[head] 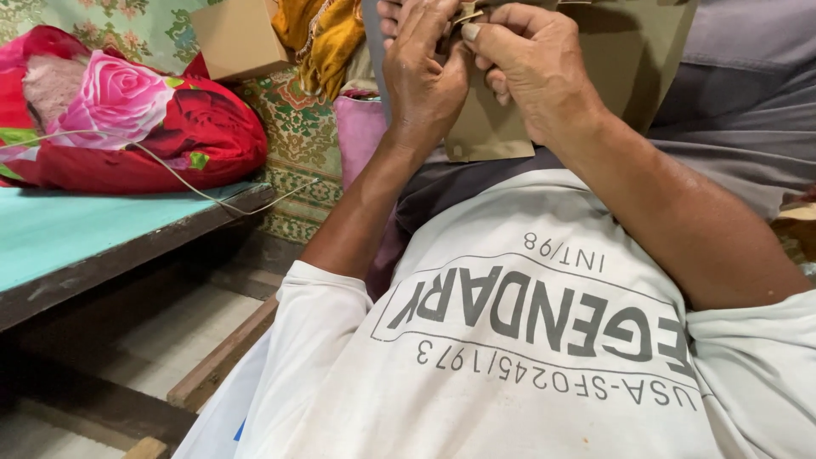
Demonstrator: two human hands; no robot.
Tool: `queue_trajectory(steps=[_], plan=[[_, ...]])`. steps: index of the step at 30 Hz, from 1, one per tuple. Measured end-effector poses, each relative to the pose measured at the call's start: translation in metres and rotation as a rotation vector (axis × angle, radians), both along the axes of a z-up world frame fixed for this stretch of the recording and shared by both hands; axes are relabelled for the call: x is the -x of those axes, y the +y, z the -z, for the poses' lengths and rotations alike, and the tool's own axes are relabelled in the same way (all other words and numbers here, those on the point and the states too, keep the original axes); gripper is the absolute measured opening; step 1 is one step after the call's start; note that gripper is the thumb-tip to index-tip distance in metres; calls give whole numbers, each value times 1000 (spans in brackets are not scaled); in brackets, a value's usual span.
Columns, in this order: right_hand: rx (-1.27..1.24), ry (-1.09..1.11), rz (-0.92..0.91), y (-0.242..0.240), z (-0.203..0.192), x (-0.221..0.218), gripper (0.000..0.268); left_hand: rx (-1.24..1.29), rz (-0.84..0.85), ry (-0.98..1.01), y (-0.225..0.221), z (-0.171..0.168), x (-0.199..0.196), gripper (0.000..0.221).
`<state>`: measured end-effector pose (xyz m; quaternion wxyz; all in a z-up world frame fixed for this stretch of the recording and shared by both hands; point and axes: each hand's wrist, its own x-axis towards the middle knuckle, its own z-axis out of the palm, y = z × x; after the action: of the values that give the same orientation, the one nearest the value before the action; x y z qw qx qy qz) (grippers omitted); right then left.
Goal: Manually folding and assembling a small cardboard box from a flat pre-cut sheet.
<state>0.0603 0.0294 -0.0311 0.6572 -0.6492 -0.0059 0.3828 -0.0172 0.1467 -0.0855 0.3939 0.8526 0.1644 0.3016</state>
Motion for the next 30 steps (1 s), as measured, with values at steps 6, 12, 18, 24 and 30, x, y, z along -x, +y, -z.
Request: queue_trajectory(steps=[6,12,18,24,30], plan=[[27,-46,-45,-1,-6,0,22,-33,-26,-1,-3,-7,-1,39],[-42,-45,-2,2,0,0,33,-27,-18,-23,-4,-9,1,41],[-145,-67,-14,0,1,0,35,-45,-56,-15,-4,-4,-2,34],[-139,-44,-10,0,-1,0,30,-54,-61,-30,-8,-25,-3,15],[-103,3,17,0,-2,-1,20,-44,-75,-20,-11,-29,-3,16]])
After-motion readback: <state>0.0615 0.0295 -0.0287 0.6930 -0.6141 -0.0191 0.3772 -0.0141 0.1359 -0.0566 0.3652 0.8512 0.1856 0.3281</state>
